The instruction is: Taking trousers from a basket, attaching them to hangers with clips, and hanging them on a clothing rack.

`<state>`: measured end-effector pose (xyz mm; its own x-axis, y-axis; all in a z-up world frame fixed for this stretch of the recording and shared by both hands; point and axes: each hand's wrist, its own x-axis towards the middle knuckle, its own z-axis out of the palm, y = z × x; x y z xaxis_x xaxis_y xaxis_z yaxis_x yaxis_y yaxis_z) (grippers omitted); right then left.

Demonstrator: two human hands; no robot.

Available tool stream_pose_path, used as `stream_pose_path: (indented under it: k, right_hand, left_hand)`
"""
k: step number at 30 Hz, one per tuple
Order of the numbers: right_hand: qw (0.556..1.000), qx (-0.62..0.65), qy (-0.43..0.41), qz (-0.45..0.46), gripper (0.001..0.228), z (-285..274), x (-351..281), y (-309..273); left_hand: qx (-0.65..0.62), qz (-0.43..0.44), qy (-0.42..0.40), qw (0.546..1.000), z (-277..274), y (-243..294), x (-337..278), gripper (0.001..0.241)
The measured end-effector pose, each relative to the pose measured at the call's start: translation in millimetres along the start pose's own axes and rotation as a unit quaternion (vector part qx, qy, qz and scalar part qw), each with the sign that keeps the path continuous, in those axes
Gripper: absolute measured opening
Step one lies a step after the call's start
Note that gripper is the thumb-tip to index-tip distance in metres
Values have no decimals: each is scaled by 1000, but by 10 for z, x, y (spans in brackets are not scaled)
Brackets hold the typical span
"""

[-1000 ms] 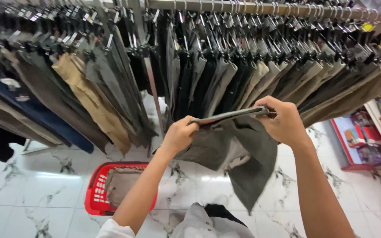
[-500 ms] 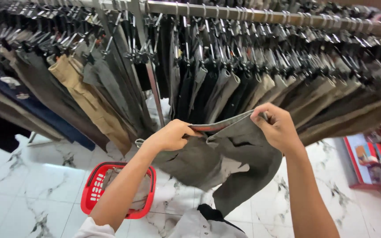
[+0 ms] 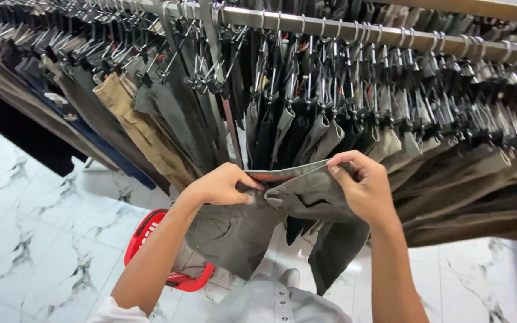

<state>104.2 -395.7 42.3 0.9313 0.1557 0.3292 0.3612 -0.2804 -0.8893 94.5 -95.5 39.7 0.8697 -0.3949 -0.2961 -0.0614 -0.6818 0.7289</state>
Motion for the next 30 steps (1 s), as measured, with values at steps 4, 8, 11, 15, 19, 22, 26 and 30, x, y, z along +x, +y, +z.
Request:
stream_pose_path:
  k: [4, 8, 11, 15, 19, 22, 26, 30]
  right_hand:
    - [1000, 1, -19, -2, 22, 153, 194, -3]
    - [999, 18, -32, 10, 22, 401, 339, -25]
    - [999, 11, -43, 10, 21, 529, 444, -27]
    - [999, -27, -35, -7, 19, 603, 641, -10]
    - [998, -43, -19, -33, 22, 587, 821, 19]
    - [996, -81, -6, -37, 22, 600, 904, 123]
    - [989, -131, 28, -54, 21, 736, 926, 215]
    - [970, -173, 147, -81, 4, 1046, 860, 402]
  left_hand:
    - [-27, -43, 90, 995, 156, -145, 34, 35]
    - [4, -176, 227, 958, 285, -36, 107, 40]
    - [15, -222, 271, 936, 285, -193, 192, 28]
    - [2, -160, 246, 956, 200, -715, 302, 43]
    - [22, -33, 217, 975, -139, -677, 273, 25]
    - [44, 22, 184, 982, -319, -776, 295, 22]
    - [33, 102, 81, 991, -555, -801, 310, 20]
    - [72, 133, 4, 988, -850, -844, 351, 8]
